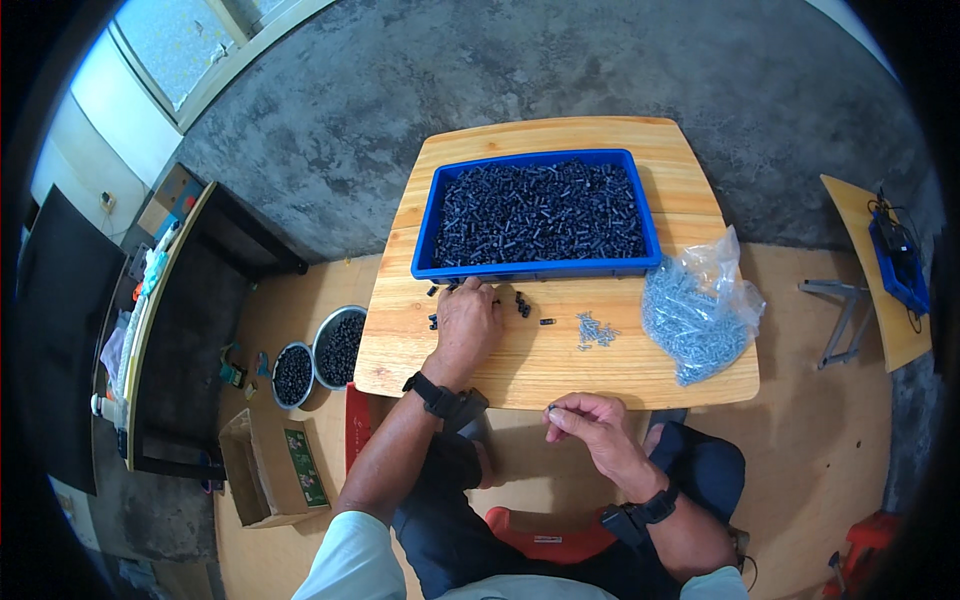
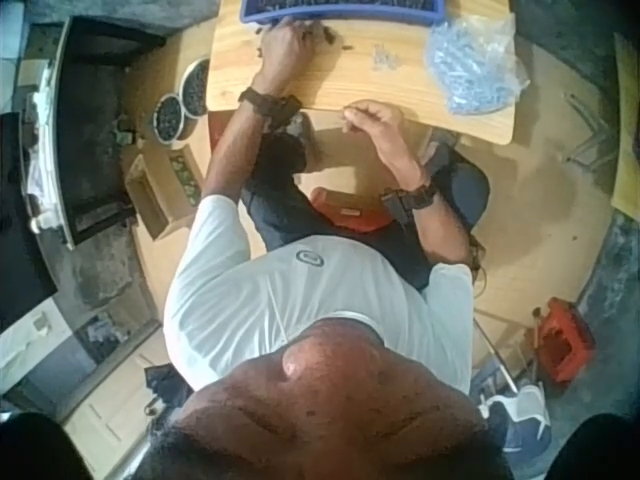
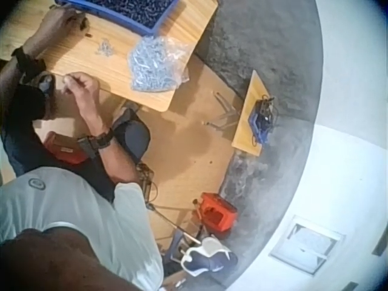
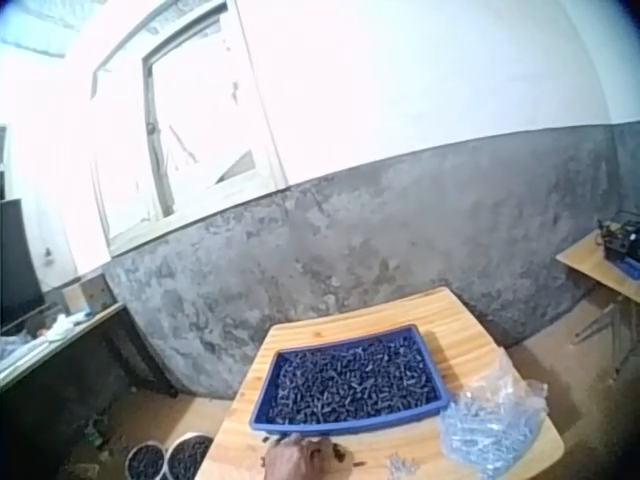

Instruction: Assembling small black plastic tubes with silver metal pins.

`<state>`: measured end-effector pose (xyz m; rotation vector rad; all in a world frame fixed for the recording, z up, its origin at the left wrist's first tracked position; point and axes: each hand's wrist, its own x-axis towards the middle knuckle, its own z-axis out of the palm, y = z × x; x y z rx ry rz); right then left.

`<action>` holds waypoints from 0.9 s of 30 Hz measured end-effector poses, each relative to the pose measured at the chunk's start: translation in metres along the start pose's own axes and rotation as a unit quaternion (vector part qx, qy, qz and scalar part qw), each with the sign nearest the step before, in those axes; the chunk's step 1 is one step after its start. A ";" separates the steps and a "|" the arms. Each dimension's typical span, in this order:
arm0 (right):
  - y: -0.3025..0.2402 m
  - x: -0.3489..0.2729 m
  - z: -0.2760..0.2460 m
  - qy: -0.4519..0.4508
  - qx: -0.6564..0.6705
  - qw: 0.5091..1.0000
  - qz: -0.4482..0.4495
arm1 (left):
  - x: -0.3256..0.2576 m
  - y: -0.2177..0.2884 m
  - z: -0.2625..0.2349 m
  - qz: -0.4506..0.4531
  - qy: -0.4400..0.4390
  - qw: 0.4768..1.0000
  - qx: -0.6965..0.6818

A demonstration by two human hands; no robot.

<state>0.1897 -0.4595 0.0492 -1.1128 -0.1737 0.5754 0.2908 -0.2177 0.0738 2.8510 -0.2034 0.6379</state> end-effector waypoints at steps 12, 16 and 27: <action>0.002 0.001 0.000 0.005 -0.011 1.000 -0.003 | 0.003 0.006 -0.004 0.043 0.034 0.998 -0.028; 0.001 0.001 0.001 0.005 -0.009 1.000 0.002 | 0.010 0.009 -0.002 0.070 -0.017 0.997 0.021; 0.000 -0.001 0.000 0.005 0.005 1.000 0.003 | 0.008 0.007 -0.003 0.073 -0.057 0.996 0.019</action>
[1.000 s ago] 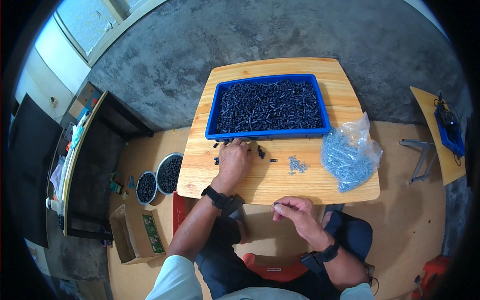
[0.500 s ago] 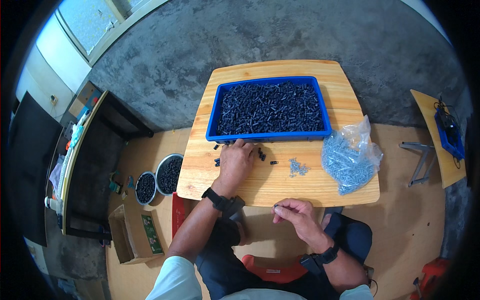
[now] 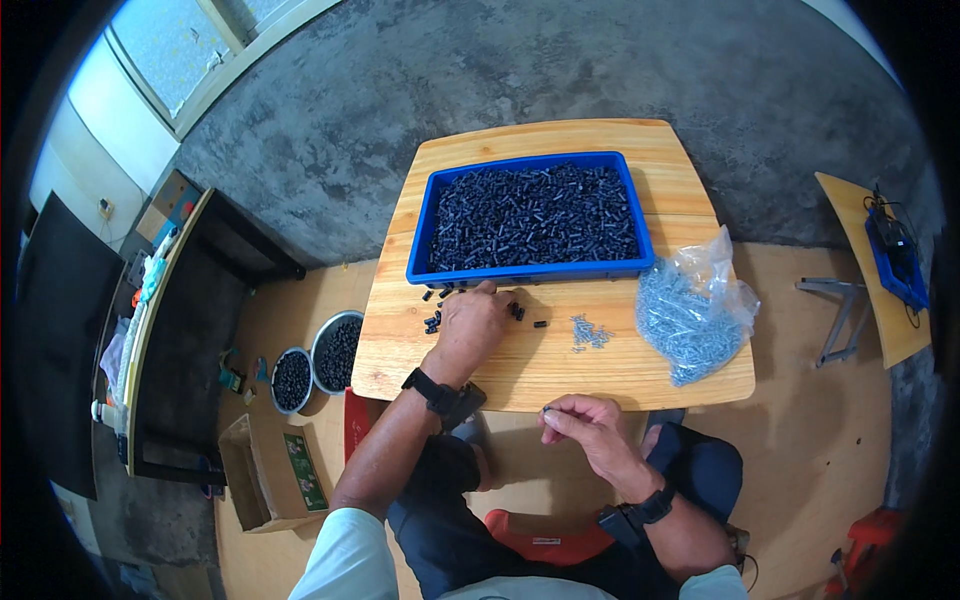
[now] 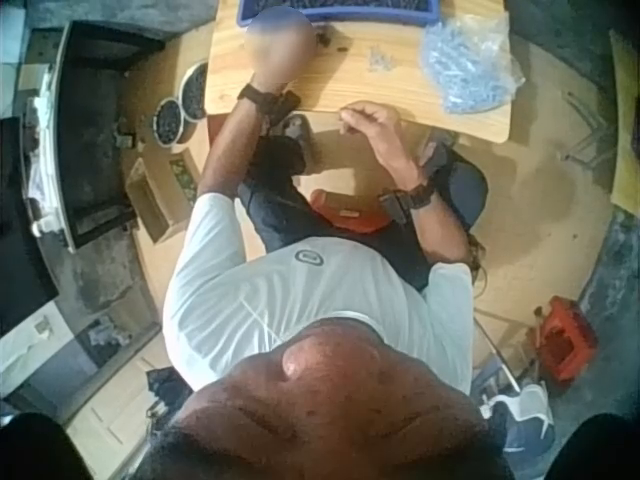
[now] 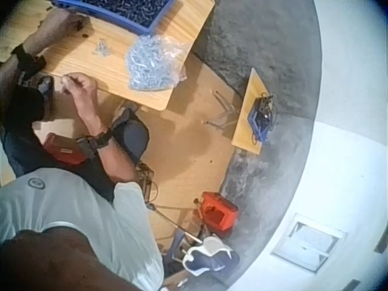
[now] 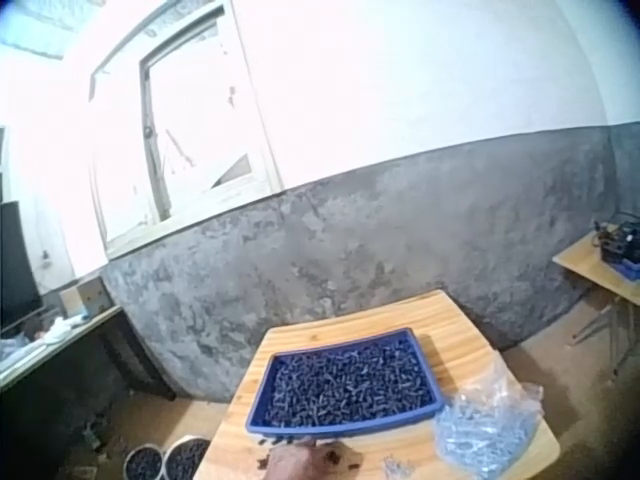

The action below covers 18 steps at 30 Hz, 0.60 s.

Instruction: Assembling small black plastic tubes with silver metal pins.

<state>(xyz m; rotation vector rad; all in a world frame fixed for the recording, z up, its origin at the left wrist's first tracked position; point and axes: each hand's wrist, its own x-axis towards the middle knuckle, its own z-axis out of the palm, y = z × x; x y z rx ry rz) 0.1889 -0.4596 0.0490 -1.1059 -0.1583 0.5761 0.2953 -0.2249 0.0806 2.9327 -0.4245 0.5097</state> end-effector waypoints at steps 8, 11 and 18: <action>0.002 0.003 -0.002 -0.003 -0.005 1.000 -0.001 | -0.020 0.012 -0.004 -0.054 0.016 0.996 -0.069; 0.001 0.001 -0.001 0.008 -0.010 1.000 0.003 | -0.034 0.026 -0.009 -0.082 0.004 0.994 -0.069; 0.005 0.001 0.000 0.001 0.001 1.000 -0.010 | -0.066 0.039 -0.008 -0.099 0.040 0.990 -0.091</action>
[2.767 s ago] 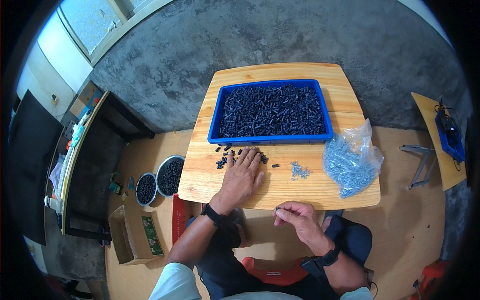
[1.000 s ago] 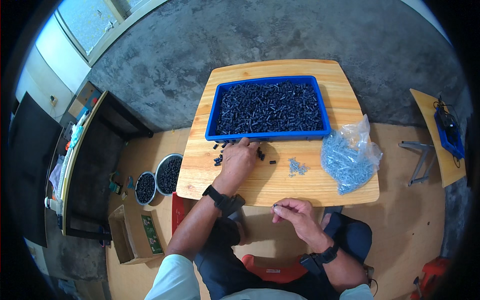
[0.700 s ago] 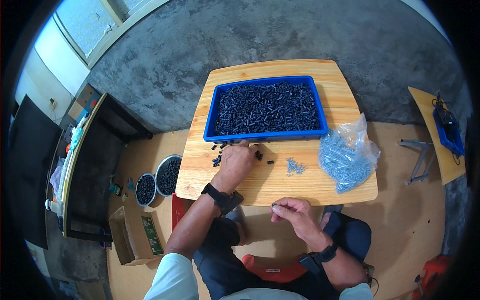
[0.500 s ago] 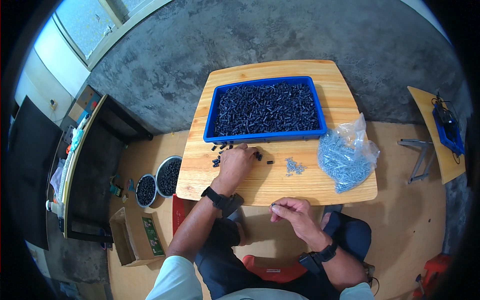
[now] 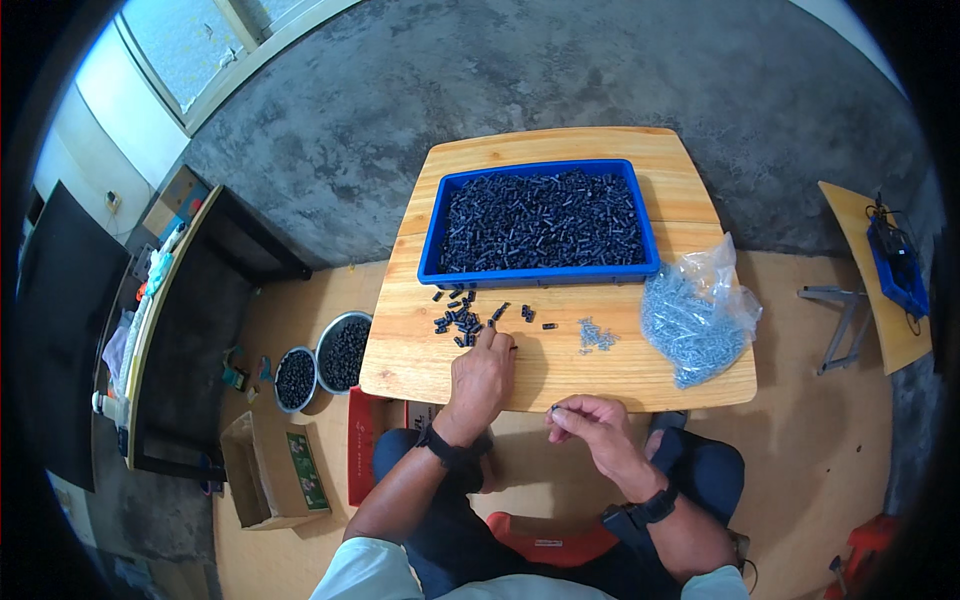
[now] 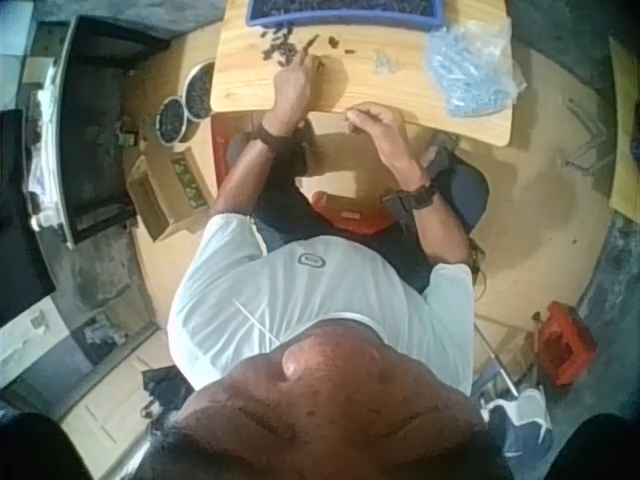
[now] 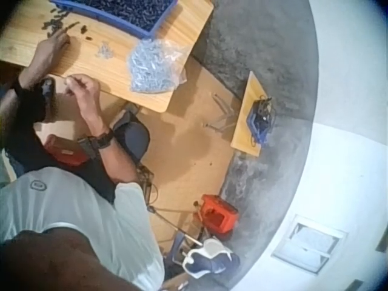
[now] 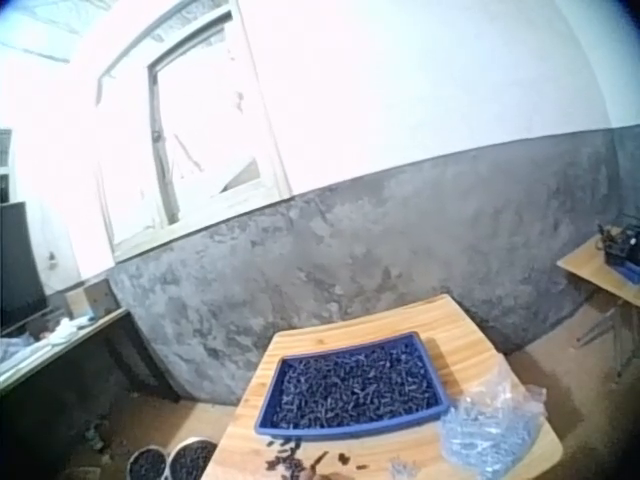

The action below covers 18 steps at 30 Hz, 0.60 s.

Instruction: Assembling small black plastic tubes with silver metal pins.

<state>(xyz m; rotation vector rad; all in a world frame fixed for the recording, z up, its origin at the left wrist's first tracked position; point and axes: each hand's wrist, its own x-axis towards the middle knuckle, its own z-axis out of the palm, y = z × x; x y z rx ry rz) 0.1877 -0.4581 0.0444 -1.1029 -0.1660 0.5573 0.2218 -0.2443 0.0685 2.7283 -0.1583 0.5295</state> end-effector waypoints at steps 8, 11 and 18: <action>0.002 -0.004 0.004 0.023 -0.004 1.000 -0.015 | -0.043 0.039 -0.037 -0.050 -0.071 0.946 -0.311; 0.003 -0.009 0.009 0.010 -0.009 1.000 -0.026 | -0.050 0.044 -0.044 0.063 -0.069 0.965 -0.244; 0.021 -0.010 -0.001 -0.025 -0.090 0.994 -0.058 | -0.060 0.041 -0.039 0.038 -0.091 0.951 -0.292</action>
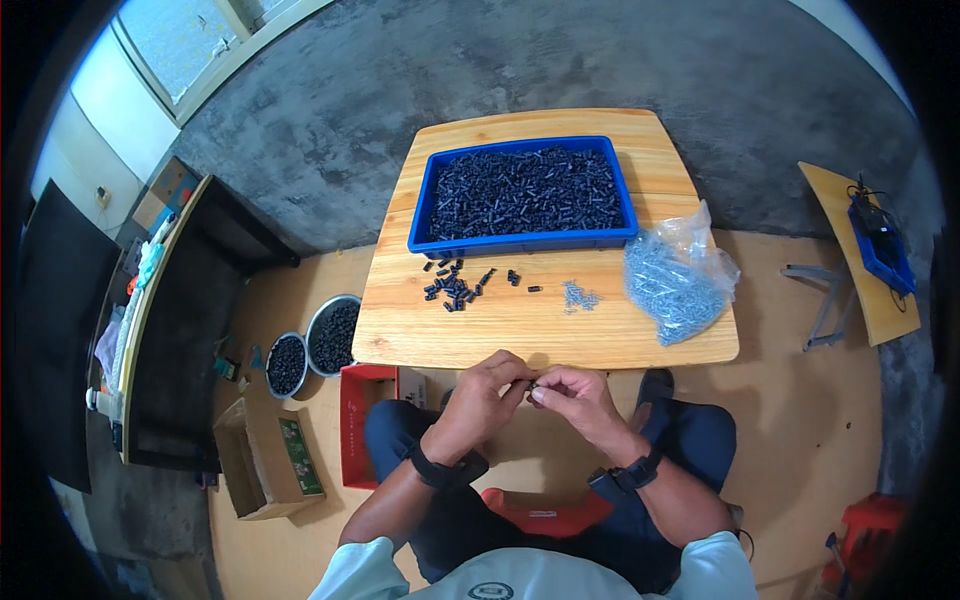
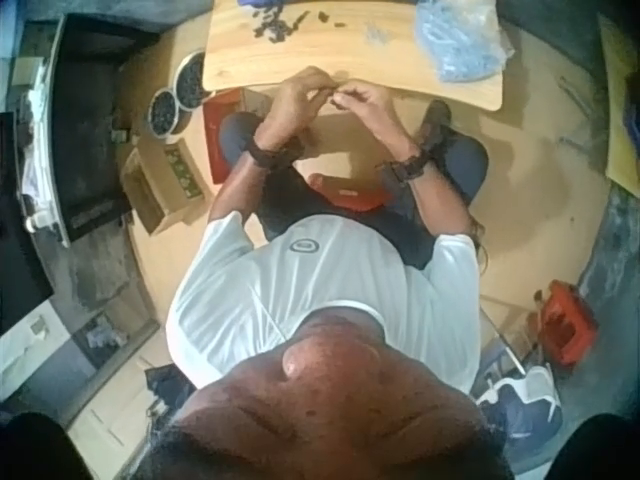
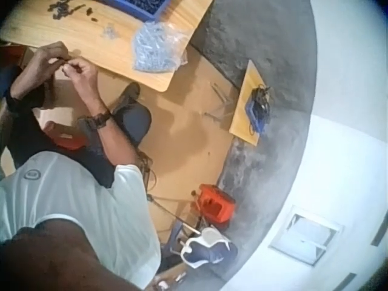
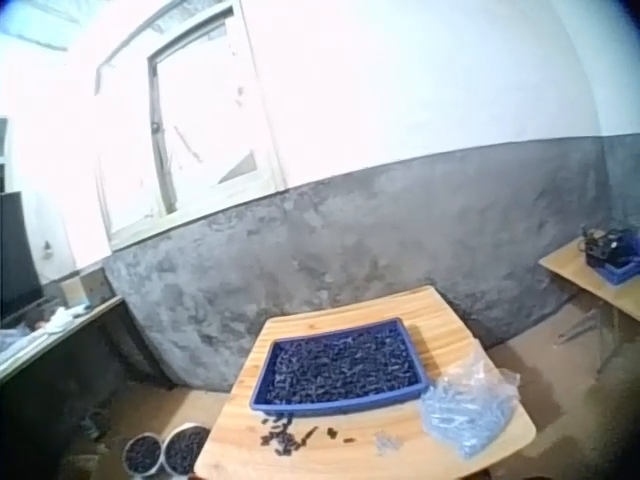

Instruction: Assembling small black plastic tubes with silver metal pins.

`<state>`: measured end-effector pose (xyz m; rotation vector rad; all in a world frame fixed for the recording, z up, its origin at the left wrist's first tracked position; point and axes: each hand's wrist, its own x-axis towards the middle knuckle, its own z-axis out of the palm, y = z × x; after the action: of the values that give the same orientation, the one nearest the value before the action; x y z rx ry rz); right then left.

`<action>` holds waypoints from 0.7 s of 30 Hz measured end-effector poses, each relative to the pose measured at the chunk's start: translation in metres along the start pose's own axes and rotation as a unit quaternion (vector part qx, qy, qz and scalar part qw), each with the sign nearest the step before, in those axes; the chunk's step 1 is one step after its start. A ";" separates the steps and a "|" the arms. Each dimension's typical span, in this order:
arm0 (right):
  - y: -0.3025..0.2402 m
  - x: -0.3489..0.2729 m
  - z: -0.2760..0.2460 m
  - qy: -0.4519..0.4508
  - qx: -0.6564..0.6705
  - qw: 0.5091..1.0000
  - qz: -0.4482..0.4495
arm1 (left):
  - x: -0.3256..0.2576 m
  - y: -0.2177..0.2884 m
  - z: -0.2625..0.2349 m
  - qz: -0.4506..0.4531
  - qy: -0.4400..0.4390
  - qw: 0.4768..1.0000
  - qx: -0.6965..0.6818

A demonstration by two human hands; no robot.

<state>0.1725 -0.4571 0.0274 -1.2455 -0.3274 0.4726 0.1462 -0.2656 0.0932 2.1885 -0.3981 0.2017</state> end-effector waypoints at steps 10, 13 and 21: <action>-0.023 -0.013 0.009 -0.011 -0.123 0.990 -0.074 | -0.016 0.003 -0.003 0.010 0.027 0.998 -0.052; -0.025 -0.013 0.010 -0.019 -0.123 0.988 -0.089 | -0.017 0.004 -0.007 -0.013 0.029 0.992 -0.122; -0.017 -0.014 0.007 -0.043 -0.117 0.989 -0.075 | -0.018 0.003 -0.025 -0.013 -0.078 0.987 -0.139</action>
<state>0.1599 -0.4632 0.0461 -1.4185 -0.5586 0.3666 0.1284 -0.2435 0.1052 1.9377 -0.4548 -0.0389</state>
